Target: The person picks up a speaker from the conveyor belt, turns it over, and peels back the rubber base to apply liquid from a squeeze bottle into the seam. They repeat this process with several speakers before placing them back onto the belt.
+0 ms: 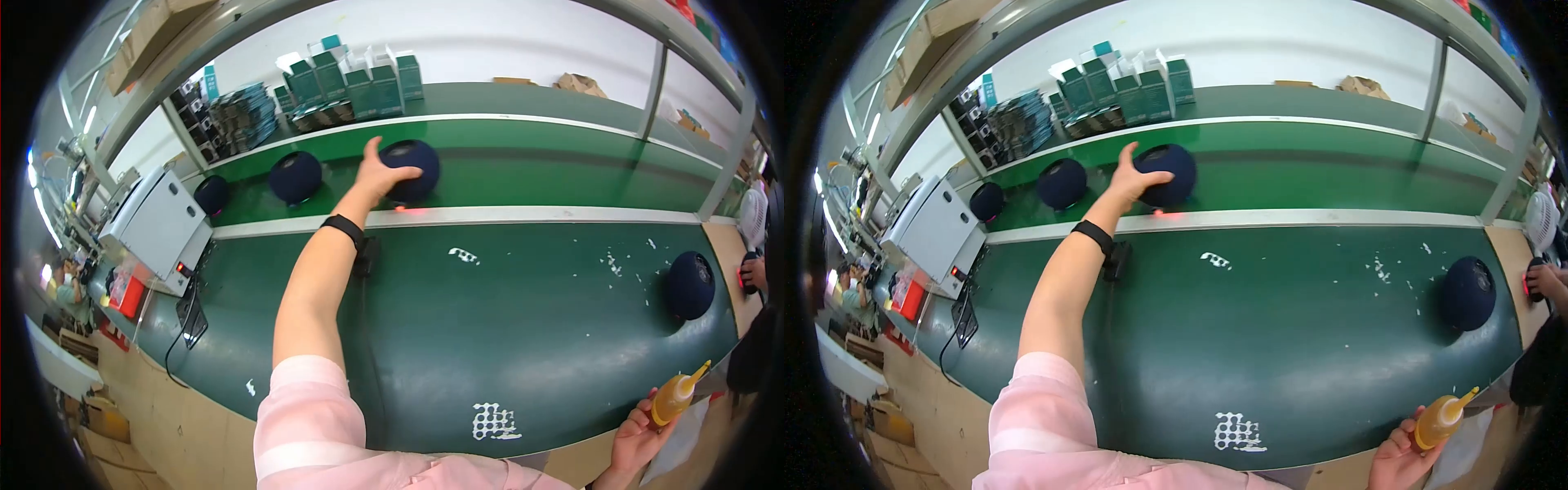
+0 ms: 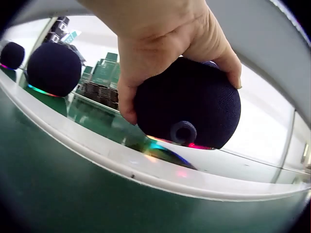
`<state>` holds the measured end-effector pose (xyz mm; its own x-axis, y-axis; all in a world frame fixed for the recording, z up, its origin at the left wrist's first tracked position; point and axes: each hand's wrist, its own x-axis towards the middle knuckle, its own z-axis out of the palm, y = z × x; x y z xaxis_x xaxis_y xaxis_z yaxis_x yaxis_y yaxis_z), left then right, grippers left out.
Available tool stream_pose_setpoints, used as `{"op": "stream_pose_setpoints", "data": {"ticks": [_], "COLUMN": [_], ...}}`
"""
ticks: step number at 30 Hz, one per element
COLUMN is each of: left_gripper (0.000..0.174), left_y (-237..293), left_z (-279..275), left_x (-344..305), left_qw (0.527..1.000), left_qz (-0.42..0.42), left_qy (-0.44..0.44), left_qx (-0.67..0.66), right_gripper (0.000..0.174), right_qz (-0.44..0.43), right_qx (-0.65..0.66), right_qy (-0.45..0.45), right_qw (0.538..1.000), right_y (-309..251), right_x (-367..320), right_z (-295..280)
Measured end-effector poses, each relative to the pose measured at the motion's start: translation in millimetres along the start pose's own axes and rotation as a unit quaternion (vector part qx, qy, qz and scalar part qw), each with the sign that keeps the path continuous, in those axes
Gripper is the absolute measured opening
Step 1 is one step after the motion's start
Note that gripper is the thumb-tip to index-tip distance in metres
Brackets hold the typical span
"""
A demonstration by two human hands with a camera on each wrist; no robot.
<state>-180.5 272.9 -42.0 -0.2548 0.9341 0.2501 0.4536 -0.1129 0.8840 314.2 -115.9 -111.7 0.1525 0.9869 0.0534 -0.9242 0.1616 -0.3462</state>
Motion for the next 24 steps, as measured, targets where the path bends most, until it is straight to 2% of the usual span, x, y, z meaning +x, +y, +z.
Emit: {"op": "stream_pose_setpoints", "data": {"ticks": [1, 3, 4, 5, 6, 7, 8, 9, 13, 15, 16, 17, 18, 19, 20, 21, 22, 24], "left_gripper": [0.113, 0.114, 0.115, 0.115, 0.116, 0.116, 0.115, 0.113, 0.114, 0.114, 0.11, 0.095, 0.077, 0.066, 0.064, 0.067, 0.077, 0.092], "left_y": [-6, 17, 22, 30, 34, 31, 32, 46, 48, 42, 45, 46, 30, 22, 10, -7, -24, -39], "left_z": [6, 9, 14, 19, 25, 35, 42, 40, 47, 45, 31, 19, 11, -9, -31, -49, -68, -107], "left_x": [-3, -40, -55, -72, -86, -97, -110, -127, -151, -147, -134, -119, -88, -53, -28, -12, 7, 24], "left_qw": [0.998, 0.989, 0.976, 0.969, 0.961, 0.951, 0.94, 0.931, 0.911, 0.881, 0.896, 0.925, 0.945, 0.95, 0.937, 0.9, 0.865, 0.85], "left_qz": [0.039, 0.115, 0.136, 0.161, 0.187, 0.208, 0.261, 0.243, 0.276, 0.248, 0.252, 0.231, 0.279, 0.265, 0.235, 0.184, 0.114, -0.021], "left_qy": [-0.031, -0.095, -0.158, -0.186, -0.202, -0.228, -0.22, -0.273, -0.306, -0.383, -0.361, -0.298, -0.158, -0.074, 0.033, 0.156, 0.203, 0.222], "left_qx": [-0.025, -0.003, -0.058, -0.025, 0.006, -0.022, 0.013, -0.005, -0.03, -0.124, -0.063, -0.045, 0.063, 0.147, 0.257, 0.364, 0.444, 0.477], "right_gripper": [0.062, 0.062, 0.062, 0.062, 0.062, 0.062, 0.062, 0.061, 0.061, 0.061, 0.061, 0.061, 0.061, 0.06, 0.06, 0.06, 0.06, 0.06], "right_qz": [0.011, 0.011, 0.023, 0.019, 0.015, 0.028, 0.04, 0.046, 0.051, 0.047, 0.047, 0.046, 0.042, 0.044, 0.045, 0.04, 0.042, 0.034], "right_qx": [0.003, -0.014, -0.01, -0.018, -0.025, -0.013, -0.011, -0.001, -0.018, -0.029, -0.031, -0.033, -0.035, -0.04, -0.046, -0.048, -0.05, -0.053], "right_qy": [-0.003, 0.007, 0.007, 0.001, -0.007, -0.006, -0.01, -0.018, -0.017, -0.015, -0.009, -0.002, 0.003, 0.005, 0.004, 0.004, 0.004, 0.003], "right_qw": [1.0, 1.0, 1.0, 1.0, 1.0, 0.999, 0.999, 0.999, 0.998, 0.998, 0.998, 0.998, 0.999, 0.998, 0.998, 0.998, 0.998, 0.998], "right_y": [1, 1, 2, 3, 6, 9, 13, 16, 23, 25, 26, 27, 28, 30, 31, 33, 35, 39], "right_x": [3, 5, 7, 10, 14, 15, 18, 20, 23, 22, 22, 21, 21, 22, 23, 24, 24, 26], "right_z": [0, -2, -4, -5, -6, -2, -2, -1, 1, 6, 9, 11, 12, 13, 14, 15, 15, 16]}}
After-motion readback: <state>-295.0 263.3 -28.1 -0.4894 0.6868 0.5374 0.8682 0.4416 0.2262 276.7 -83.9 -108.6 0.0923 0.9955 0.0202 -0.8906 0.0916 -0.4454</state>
